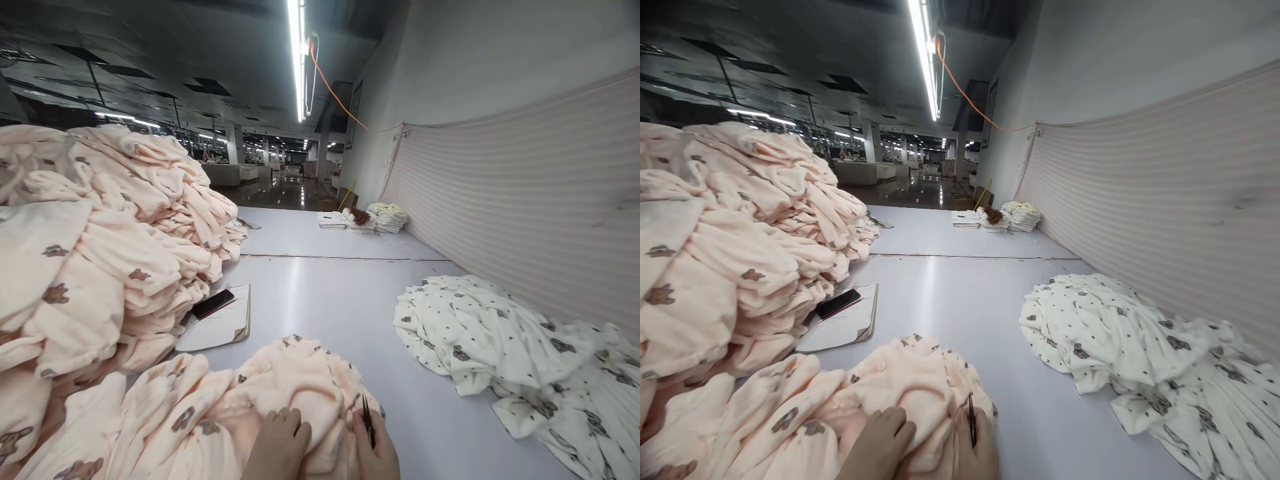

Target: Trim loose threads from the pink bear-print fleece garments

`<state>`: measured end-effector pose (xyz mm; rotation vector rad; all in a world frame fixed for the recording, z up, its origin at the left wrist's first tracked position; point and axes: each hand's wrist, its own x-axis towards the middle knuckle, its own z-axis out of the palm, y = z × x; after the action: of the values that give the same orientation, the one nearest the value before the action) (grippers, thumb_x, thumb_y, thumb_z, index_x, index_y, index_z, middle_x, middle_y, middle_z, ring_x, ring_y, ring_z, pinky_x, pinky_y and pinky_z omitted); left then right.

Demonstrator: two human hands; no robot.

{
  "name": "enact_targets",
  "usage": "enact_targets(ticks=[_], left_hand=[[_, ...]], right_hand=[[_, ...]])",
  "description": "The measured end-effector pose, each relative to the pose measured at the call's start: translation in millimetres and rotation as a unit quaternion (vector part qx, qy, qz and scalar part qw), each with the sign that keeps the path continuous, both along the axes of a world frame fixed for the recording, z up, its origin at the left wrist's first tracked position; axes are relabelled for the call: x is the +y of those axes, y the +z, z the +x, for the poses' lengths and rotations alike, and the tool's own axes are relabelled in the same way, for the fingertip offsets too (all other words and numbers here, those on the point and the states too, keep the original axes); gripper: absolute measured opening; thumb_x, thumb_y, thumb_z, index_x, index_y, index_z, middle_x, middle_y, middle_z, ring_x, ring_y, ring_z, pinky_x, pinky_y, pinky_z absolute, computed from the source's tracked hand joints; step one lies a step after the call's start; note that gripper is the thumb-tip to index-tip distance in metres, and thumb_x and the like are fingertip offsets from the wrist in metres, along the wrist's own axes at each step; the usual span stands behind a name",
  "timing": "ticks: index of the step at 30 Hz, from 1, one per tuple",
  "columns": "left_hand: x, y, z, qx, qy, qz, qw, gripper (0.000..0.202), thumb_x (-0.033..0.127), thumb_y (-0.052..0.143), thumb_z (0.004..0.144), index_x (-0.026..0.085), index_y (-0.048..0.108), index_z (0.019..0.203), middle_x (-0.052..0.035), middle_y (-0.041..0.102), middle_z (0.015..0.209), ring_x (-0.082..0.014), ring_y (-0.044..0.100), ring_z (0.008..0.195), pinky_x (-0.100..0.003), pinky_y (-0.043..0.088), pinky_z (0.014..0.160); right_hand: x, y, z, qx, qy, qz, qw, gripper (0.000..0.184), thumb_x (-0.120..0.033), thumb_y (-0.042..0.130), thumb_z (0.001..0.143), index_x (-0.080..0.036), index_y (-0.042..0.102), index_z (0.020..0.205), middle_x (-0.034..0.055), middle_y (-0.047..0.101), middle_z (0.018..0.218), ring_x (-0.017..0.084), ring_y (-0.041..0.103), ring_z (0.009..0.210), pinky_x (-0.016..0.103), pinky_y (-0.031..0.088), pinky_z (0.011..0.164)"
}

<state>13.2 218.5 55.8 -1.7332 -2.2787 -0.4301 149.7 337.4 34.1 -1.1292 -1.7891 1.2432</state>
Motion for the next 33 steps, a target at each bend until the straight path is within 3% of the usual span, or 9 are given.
enact_targets(ticks=[4, 8, 12, 15, 17, 19, 22, 27, 33], left_hand=[[-12.0, -25.4, 4.1, 0.042, -0.057, 0.075, 0.995, 0.012, 0.014, 0.051, 0.08, 0.02, 0.06, 0.074, -0.0079, 0.067, 0.081, -0.0239, 0.061, 0.072, -0.037, 0.046, 0.066], [-11.0, -26.9, 1.4, 0.023, -0.106, 0.126, 0.986, 0.028, 0.036, 0.038, 0.092, 0.02, 0.057, 0.08, -0.0083, 0.068, 0.097, -0.0188, 0.063, 0.086, -0.03, 0.05, 0.077], [-6.3, -24.6, 5.0, 0.002, -0.136, 0.144, 0.98, 0.035, 0.04, 0.031, 0.094, 0.021, 0.053, 0.073, -0.0047, 0.071, 0.094, -0.0159, 0.065, 0.08, -0.027, 0.052, 0.072], [-3.3, -26.6, 9.7, 0.003, -0.129, 0.166, 0.978, 0.029, 0.035, 0.037, 0.092, 0.021, 0.054, 0.073, -0.0048, 0.072, 0.092, -0.0185, 0.066, 0.075, -0.031, 0.053, 0.067], [-1.7, -28.8, 12.5, 0.005, -0.124, 0.18, 0.976, 0.025, 0.03, 0.039, 0.09, 0.021, 0.054, 0.073, -0.0053, 0.073, 0.09, -0.0197, 0.066, 0.073, -0.032, 0.053, 0.064], [-1.0, -30.3, 14.3, 0.007, -0.122, 0.187, 0.975, 0.02, 0.025, 0.042, 0.088, 0.021, 0.054, 0.073, -0.0055, 0.073, 0.089, -0.0194, 0.066, 0.071, -0.032, 0.053, 0.063], [-2.2, -31.4, 15.0, 0.005, -0.122, 0.19, 0.974, 0.016, 0.021, 0.044, 0.084, 0.021, 0.053, 0.071, -0.0062, 0.072, 0.088, -0.0182, 0.065, 0.07, -0.031, 0.052, 0.063], [-5.9, -33.8, 14.3, 0.0, -0.121, 0.173, 0.977, 0.014, 0.019, 0.044, 0.084, 0.02, 0.053, 0.074, -0.0065, 0.072, 0.091, -0.0185, 0.065, 0.073, -0.031, 0.053, 0.065], [-6.3, -37.4, 15.2, 0.003, -0.119, 0.153, 0.981, 0.015, 0.014, 0.043, 0.085, 0.02, 0.054, 0.076, -0.0064, 0.072, 0.092, -0.0193, 0.066, 0.076, -0.032, 0.053, 0.068]], right_hand=[[16.5, 25.9, -20.0, -0.018, 0.039, 0.006, 0.999, 0.019, -0.038, 0.062, 0.075, -0.023, 0.054, 0.069, -0.0028, 0.06, 0.065, 0.018, 0.057, 0.066, 0.025, 0.044, 0.065], [16.3, 23.3, -30.4, 0.0, 0.088, -0.023, 0.996, 0.015, -0.034, 0.053, 0.079, -0.021, 0.054, 0.071, -0.003, 0.057, 0.064, 0.016, 0.057, 0.063, 0.023, 0.045, 0.06], [15.4, 20.1, -8.5, -0.005, 0.117, -0.006, 0.993, 0.017, -0.036, 0.056, 0.077, -0.02, 0.058, 0.071, -0.0016, 0.06, 0.066, 0.018, 0.06, 0.068, 0.024, 0.046, 0.064], [12.6, 23.7, 13.2, -0.083, 0.119, 0.091, 0.985, 0.018, -0.039, 0.058, 0.077, -0.023, 0.065, 0.081, 0.0007, 0.067, 0.077, 0.021, 0.063, 0.074, 0.026, 0.045, 0.067], [9.0, 26.3, 20.3, -0.184, 0.127, 0.203, 0.953, 0.017, -0.036, 0.055, 0.081, -0.026, 0.067, 0.087, 0.001, 0.069, 0.082, 0.021, 0.065, 0.072, 0.026, 0.044, 0.061], [5.3, 28.1, 20.1, -0.273, 0.139, 0.308, 0.901, 0.014, -0.027, 0.054, 0.081, -0.026, 0.067, 0.086, 0.0013, 0.069, 0.081, 0.02, 0.065, 0.067, 0.027, 0.042, 0.057], [2.6, 28.8, 13.8, -0.328, 0.127, 0.403, 0.845, 0.015, -0.021, 0.051, 0.083, -0.025, 0.065, 0.079, 0.0022, 0.069, 0.075, 0.02, 0.065, 0.062, 0.027, 0.04, 0.054], [4.2, 24.1, 15.6, -0.315, 0.111, 0.392, 0.857, 0.012, -0.025, 0.051, 0.083, -0.027, 0.063, 0.08, -0.0011, 0.069, 0.075, 0.018, 0.065, 0.058, 0.026, 0.039, 0.05], [1.6, 20.0, 19.9, -0.37, 0.104, 0.44, 0.812, 0.017, -0.021, 0.05, 0.085, -0.025, 0.062, 0.075, 0.0005, 0.067, 0.07, 0.018, 0.064, 0.055, 0.027, 0.037, 0.048]])
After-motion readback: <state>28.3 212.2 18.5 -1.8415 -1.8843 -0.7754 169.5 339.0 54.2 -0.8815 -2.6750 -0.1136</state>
